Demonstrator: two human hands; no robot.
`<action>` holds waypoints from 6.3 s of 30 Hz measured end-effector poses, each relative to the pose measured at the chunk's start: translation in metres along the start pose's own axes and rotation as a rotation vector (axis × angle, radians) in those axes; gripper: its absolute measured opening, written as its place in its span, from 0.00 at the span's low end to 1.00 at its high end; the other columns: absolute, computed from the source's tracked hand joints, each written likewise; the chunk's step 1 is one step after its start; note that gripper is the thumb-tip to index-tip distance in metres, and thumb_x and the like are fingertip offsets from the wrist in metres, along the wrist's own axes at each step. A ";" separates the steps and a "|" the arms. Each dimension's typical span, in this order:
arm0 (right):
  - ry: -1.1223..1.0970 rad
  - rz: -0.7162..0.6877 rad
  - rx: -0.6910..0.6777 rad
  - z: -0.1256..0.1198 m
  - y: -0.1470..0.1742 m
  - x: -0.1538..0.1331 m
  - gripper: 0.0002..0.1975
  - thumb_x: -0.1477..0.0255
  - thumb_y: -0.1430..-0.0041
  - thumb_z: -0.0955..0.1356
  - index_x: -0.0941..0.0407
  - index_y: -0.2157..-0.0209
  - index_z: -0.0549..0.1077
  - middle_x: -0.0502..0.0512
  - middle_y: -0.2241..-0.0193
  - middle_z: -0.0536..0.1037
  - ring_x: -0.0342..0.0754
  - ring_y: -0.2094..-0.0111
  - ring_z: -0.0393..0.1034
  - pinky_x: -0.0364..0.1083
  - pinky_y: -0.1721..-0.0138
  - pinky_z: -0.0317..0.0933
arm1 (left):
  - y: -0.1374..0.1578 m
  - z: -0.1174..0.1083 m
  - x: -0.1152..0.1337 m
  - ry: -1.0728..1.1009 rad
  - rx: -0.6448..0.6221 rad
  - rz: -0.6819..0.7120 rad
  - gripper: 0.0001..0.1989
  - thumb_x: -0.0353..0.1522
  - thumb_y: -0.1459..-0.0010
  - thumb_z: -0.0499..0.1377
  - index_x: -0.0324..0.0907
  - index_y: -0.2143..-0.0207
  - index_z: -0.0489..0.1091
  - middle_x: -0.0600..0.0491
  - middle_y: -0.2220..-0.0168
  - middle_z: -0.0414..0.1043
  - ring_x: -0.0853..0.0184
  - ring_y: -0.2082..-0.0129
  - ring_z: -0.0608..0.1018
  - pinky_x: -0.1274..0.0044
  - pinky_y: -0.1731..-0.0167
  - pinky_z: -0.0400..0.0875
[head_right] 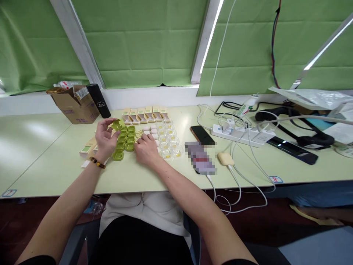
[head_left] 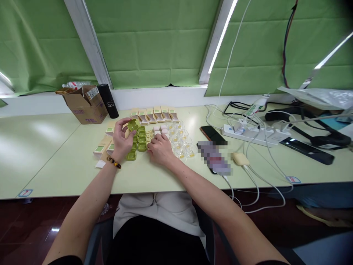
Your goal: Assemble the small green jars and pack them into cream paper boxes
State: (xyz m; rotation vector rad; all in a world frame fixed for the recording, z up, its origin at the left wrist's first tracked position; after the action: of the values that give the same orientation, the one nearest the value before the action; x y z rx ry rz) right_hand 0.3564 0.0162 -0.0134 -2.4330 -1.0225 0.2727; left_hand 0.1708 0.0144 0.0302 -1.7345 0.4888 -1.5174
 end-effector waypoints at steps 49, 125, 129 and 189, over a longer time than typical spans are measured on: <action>-1.247 0.360 0.412 -0.009 -0.004 0.014 0.03 0.68 0.34 0.69 0.52 0.60 0.73 0.51 0.66 0.81 0.47 0.68 0.78 0.48 0.64 0.75 | 0.008 0.004 -0.029 0.335 -0.234 -0.325 0.27 0.40 0.37 0.70 0.44 0.39 0.69 0.41 0.36 0.74 0.52 0.30 0.72 0.60 0.32 0.69; -0.334 -0.015 0.556 -0.025 -0.001 0.011 0.11 0.73 0.29 0.68 0.53 0.65 0.81 0.56 0.72 0.77 0.53 0.64 0.66 0.51 0.61 0.62 | 0.019 0.014 -0.033 0.273 -0.553 -0.610 0.33 0.50 0.47 0.76 0.39 0.45 0.81 0.44 0.59 0.83 0.65 0.61 0.82 0.74 0.60 0.74; -0.328 -0.097 0.651 -0.024 -0.001 0.011 0.09 0.75 0.30 0.69 0.53 0.65 0.80 0.54 0.74 0.77 0.52 0.66 0.65 0.51 0.64 0.62 | 0.018 0.015 -0.031 0.265 -0.532 -0.637 0.34 0.51 0.50 0.77 0.38 0.48 0.82 0.45 0.60 0.83 0.66 0.61 0.80 0.75 0.60 0.73; -0.687 0.057 0.551 -0.002 -0.001 0.018 0.18 0.65 0.29 0.70 0.50 0.40 0.73 0.61 0.44 0.82 0.58 0.46 0.80 0.60 0.48 0.80 | 0.021 0.017 -0.021 -0.046 -0.256 -0.423 0.15 0.42 0.42 0.70 0.39 0.63 0.77 0.51 0.66 0.79 0.67 0.68 0.77 0.75 0.65 0.71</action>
State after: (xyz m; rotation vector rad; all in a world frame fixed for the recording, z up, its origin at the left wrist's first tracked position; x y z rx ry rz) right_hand 0.3696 0.0292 -0.0114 -1.8772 -0.9613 1.2881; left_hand 0.1864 0.0205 0.0007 -2.1699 0.3135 -1.7589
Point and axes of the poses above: each hand's wrist, its own y-axis away from the middle knuckle, its own z-axis out of the palm, x = y × z, the point moved 3 cm from there along -y, towards the middle knuckle
